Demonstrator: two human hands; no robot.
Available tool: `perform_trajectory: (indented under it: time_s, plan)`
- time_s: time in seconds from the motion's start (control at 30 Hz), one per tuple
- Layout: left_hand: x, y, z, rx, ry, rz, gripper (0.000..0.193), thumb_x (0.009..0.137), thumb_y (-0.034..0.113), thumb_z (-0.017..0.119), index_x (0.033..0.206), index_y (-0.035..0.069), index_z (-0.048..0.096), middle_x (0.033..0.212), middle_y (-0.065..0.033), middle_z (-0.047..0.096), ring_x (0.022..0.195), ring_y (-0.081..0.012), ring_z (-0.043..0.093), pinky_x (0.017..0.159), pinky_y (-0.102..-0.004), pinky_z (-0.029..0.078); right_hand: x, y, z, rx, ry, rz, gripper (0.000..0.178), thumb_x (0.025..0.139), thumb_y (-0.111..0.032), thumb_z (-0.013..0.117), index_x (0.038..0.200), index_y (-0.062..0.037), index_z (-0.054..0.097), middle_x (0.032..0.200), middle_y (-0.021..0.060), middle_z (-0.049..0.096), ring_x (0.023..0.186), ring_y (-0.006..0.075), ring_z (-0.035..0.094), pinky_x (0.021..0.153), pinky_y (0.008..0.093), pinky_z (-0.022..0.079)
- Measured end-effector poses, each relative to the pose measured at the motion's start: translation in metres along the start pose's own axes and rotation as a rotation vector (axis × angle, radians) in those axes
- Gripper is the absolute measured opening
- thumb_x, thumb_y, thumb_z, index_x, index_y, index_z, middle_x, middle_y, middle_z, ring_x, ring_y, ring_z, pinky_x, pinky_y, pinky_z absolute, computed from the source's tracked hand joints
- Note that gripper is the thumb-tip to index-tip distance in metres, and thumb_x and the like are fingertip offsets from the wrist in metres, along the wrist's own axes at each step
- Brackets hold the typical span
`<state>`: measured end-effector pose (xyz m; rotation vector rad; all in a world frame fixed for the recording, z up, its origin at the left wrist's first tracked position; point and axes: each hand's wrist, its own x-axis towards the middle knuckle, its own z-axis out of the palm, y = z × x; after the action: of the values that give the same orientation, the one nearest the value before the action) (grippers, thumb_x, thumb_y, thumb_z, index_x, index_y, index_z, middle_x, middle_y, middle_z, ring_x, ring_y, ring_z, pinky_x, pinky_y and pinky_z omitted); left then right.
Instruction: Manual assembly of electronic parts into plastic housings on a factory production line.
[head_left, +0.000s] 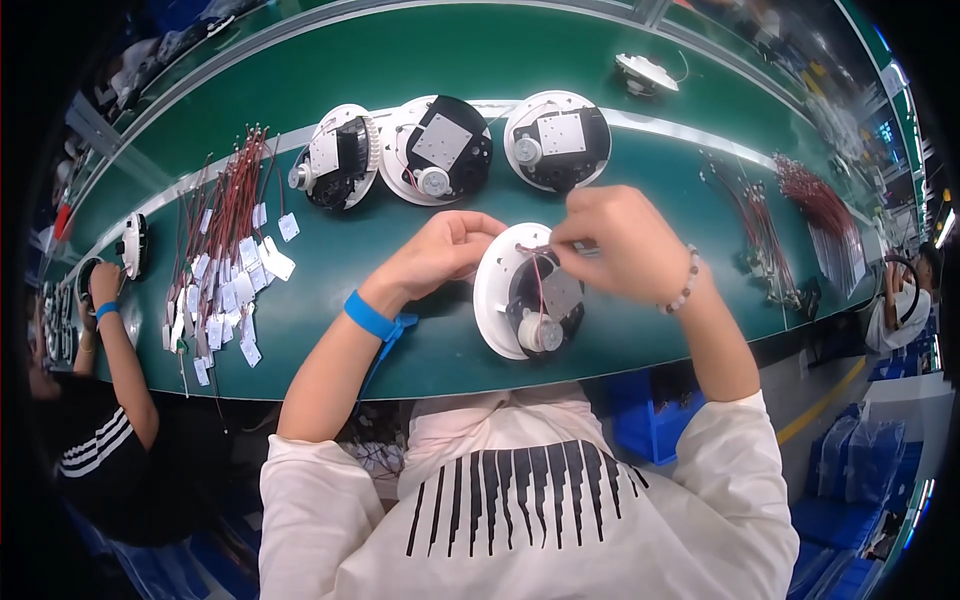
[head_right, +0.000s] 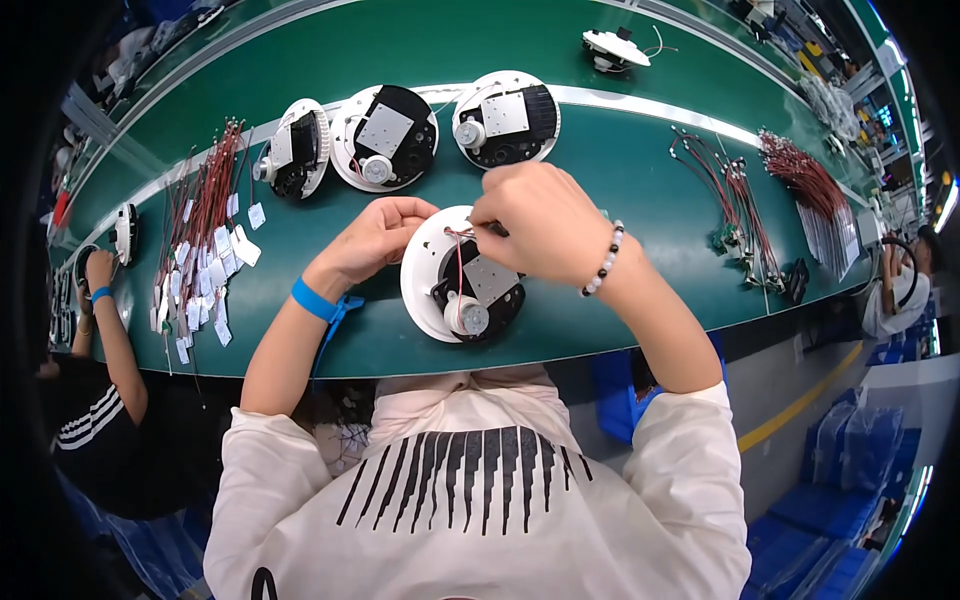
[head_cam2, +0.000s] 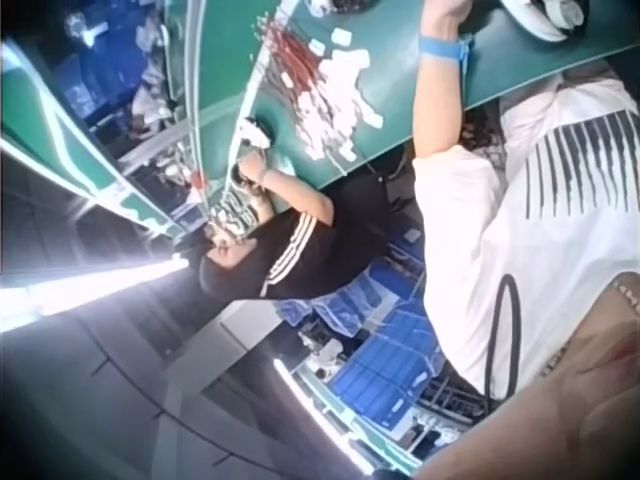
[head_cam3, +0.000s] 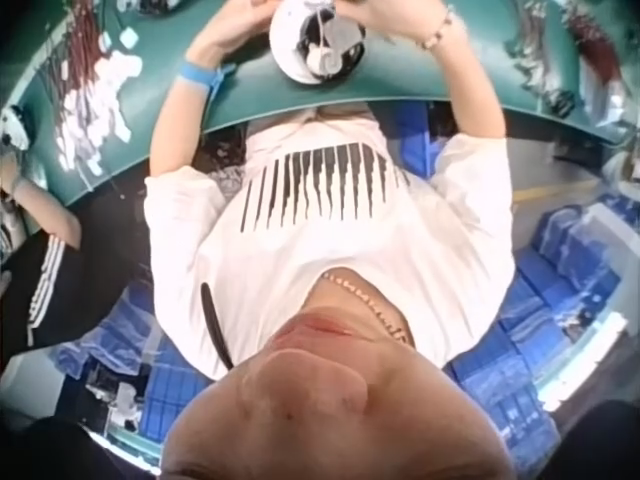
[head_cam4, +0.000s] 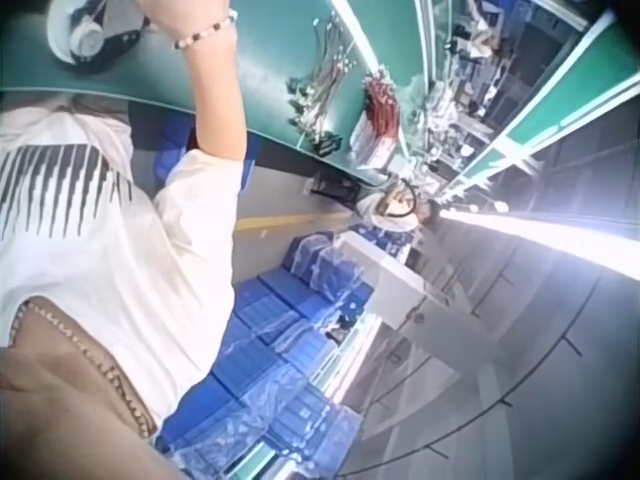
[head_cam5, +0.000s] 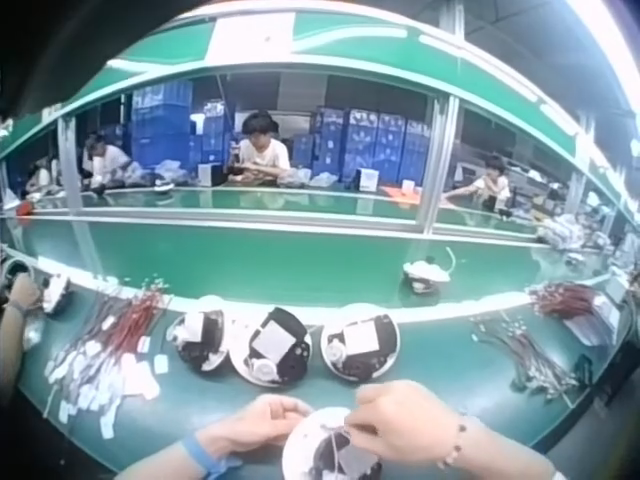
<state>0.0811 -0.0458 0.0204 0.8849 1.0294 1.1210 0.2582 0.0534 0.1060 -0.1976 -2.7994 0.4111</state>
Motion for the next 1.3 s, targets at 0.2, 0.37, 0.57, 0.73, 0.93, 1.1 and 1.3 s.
perform_trajectory:
  time_s: [0.2,0.37,0.57,0.73,0.93,1.1,1.3]
  plan:
    - [0.0,0.003,0.001,-0.012,-0.012,0.008,0.026,0.077,0.011,0.054,0.098,-0.004,0.051,0.08,-0.005,0.06,0.065,-0.0049,0.054,0.053,-0.0152,0.041,0.003,0.007,0.003,0.105,0.102,-0.012,0.004,0.059,-0.002,0.06,0.063,-0.0013,0.06,0.055,0.0069,0.049,0.047,0.0176,0.048,0.043,0.0268,0.038]
    - [0.004,-0.001,-0.002,0.034,-0.005,-0.005,0.024,0.078,0.009,0.051,0.1,-0.003,0.05,0.085,-0.005,0.06,0.067,-0.0036,0.054,0.051,-0.014,0.038,-0.001,0.007,0.008,0.182,0.089,-0.003,0.004,0.059,-0.001,0.06,0.063,-0.0005,0.06,0.054,0.0062,0.049,0.046,0.0156,0.048,0.041,0.0253,0.037]
    - [0.001,-0.002,-0.001,0.044,0.004,-0.019,0.026,0.078,0.008,0.051,0.101,-0.004,0.05,0.088,-0.007,0.059,0.071,-0.0061,0.056,0.056,-0.0157,0.042,0.002,0.009,0.007,0.081,-0.024,0.005,0.006,0.06,-0.007,0.058,0.061,-0.0017,0.06,0.053,0.0087,0.052,0.047,0.0211,0.051,0.045,0.0287,0.039]
    - [0.0,0.0,0.004,0.008,0.053,-0.002,0.028,0.078,0.005,0.052,0.104,-0.004,0.048,0.092,-0.0096,0.059,0.078,-0.0103,0.057,0.064,-0.0192,0.045,0.02,0.008,0.012,0.017,-0.179,0.037,0.011,0.063,-0.013,0.057,0.059,-0.002,0.059,0.056,0.0109,0.055,0.053,0.0259,0.053,0.051,0.032,0.042]
    - [-0.002,0.008,0.007,0.008,0.081,0.033,0.03,0.076,0.006,0.054,0.103,-0.006,0.049,0.092,-0.0113,0.059,0.077,-0.0113,0.058,0.062,-0.0192,0.047,0.026,0.0,0.013,-0.074,-0.252,0.037,0.009,0.059,-0.008,0.055,0.056,-0.0006,0.058,0.055,0.0146,0.053,0.054,0.0285,0.054,0.052,0.034,0.043]
    - [-0.004,0.002,0.015,-0.088,0.173,0.06,0.03,0.076,0.004,0.055,0.104,-0.008,0.048,0.092,-0.0133,0.058,0.077,-0.0125,0.058,0.066,-0.0204,0.047,0.048,-0.004,0.015,-0.15,-0.413,-0.007,0.012,0.052,-0.011,0.056,0.05,0.0008,0.055,0.053,0.0183,0.052,0.053,0.0333,0.052,0.048,0.0356,0.043]
    - [-0.003,-0.002,0.025,-0.164,0.205,0.109,0.03,0.077,0.001,0.052,0.106,-0.005,0.048,0.095,-0.0125,0.058,0.08,-0.0131,0.058,0.07,-0.0222,0.048,0.056,0.018,0.018,0.056,-0.535,0.056,0.017,0.059,-0.016,0.057,0.057,0.0015,0.058,0.051,0.0146,0.053,0.05,0.0259,0.054,0.05,0.0312,0.044]
